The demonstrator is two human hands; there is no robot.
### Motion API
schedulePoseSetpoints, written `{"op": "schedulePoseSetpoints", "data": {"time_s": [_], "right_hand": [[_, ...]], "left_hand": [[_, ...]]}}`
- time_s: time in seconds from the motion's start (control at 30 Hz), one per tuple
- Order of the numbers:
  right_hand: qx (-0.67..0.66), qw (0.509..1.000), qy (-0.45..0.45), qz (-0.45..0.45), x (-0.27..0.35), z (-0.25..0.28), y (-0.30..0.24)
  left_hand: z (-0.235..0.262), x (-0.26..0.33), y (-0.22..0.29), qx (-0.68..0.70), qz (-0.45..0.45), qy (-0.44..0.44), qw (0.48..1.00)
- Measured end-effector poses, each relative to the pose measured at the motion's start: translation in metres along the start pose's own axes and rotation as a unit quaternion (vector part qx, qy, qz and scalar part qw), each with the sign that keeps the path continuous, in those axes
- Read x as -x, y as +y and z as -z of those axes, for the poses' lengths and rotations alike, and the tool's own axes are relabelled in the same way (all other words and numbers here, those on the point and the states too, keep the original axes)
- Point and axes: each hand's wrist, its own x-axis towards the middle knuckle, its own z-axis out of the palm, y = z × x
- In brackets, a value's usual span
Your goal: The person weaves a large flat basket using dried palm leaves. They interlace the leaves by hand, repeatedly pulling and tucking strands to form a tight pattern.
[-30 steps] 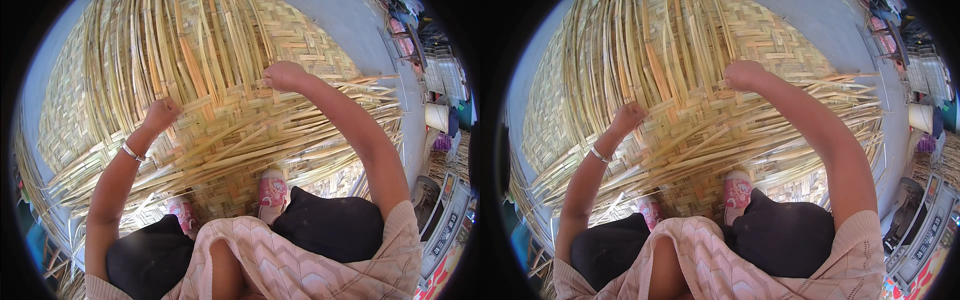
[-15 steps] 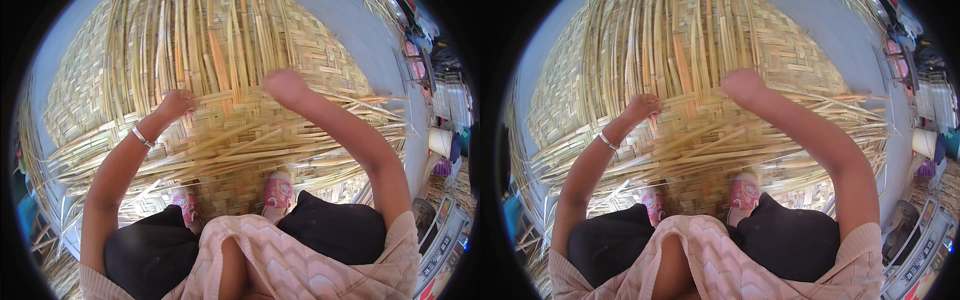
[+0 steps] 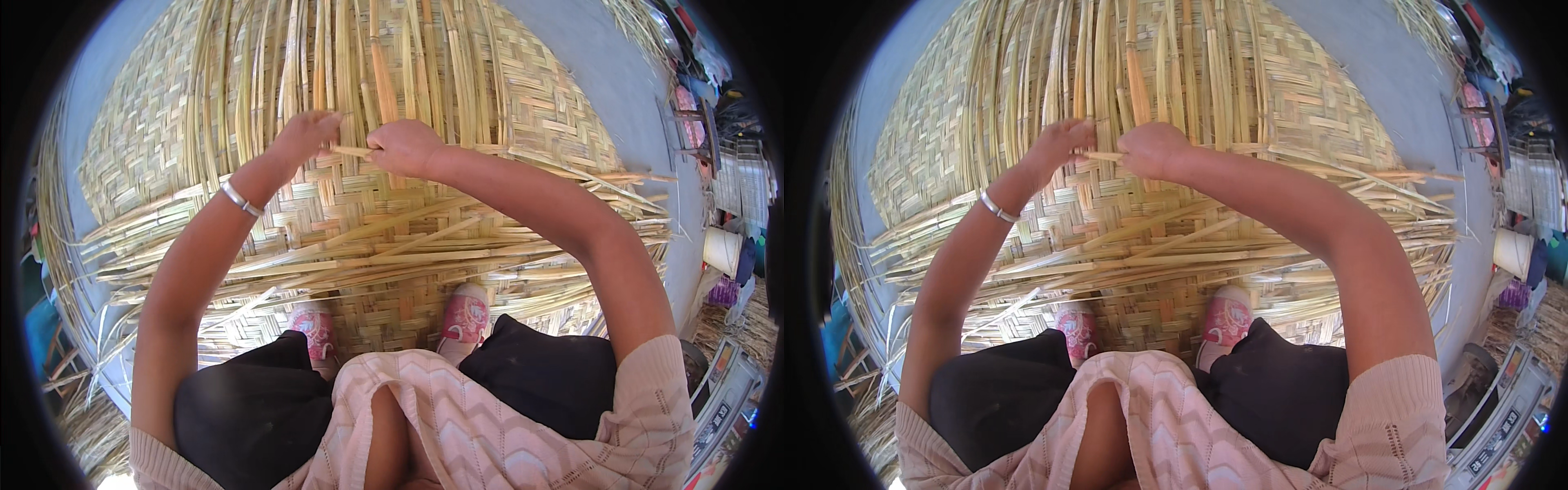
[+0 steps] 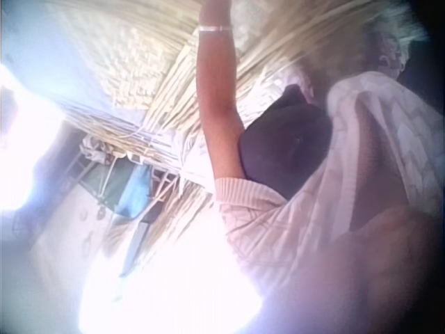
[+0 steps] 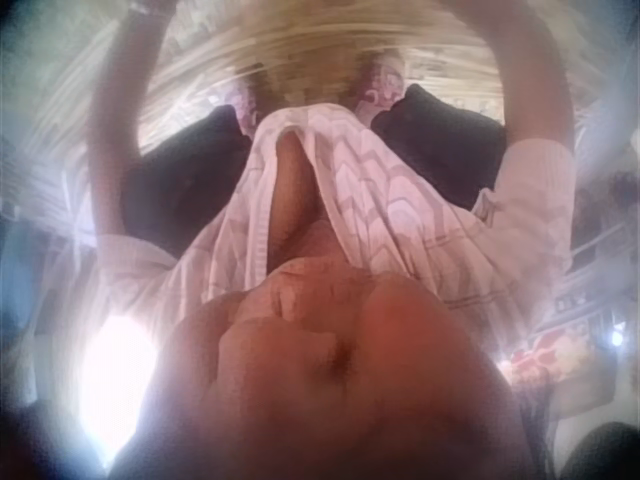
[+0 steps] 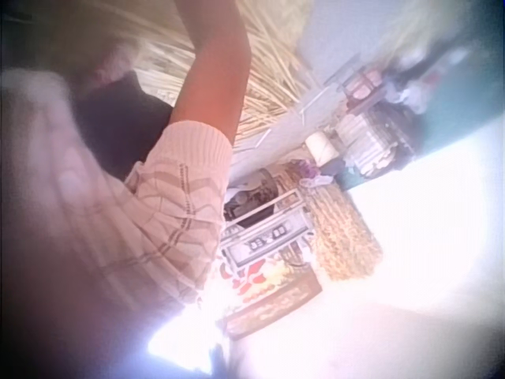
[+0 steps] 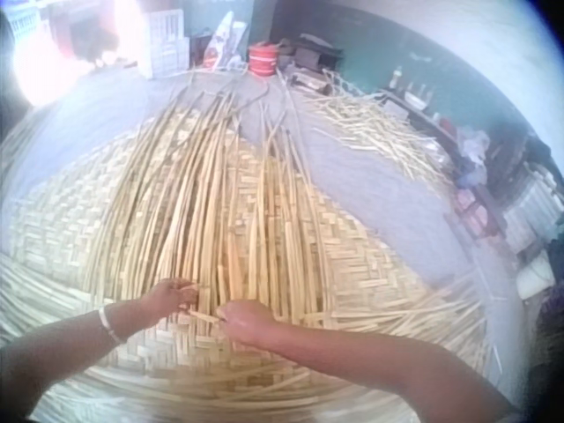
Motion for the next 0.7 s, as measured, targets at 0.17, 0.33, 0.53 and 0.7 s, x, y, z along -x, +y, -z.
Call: {"op": "schedulePoseSetpoints", "data": {"time_s": [0.17,0.33,0.53,0.7], "right_hand": [[-0.077,0.994,0.041,-0.066,-0.001,-0.004,0.002],[-0.131,0.983,0.098,-0.084,0.000,-0.008,0.009],[-0.174,0.974,0.107,-0.097,-0.007,-0.015,0.018],[-0.128,0.990,0.052,-0.029,-0.008,-0.017,0.021]], "left_hand": [[0.000,-0.031,0.008,0.091,0.025,0.025,0.995],[0.004,-0.048,0.005,0.027,0.116,-0.035,0.992],[-0.007,-0.036,0.001,0.017,0.084,-0.038,0.996],[0.004,-0.028,-0.001,0.063,0.047,-0.137,0.987]]}}
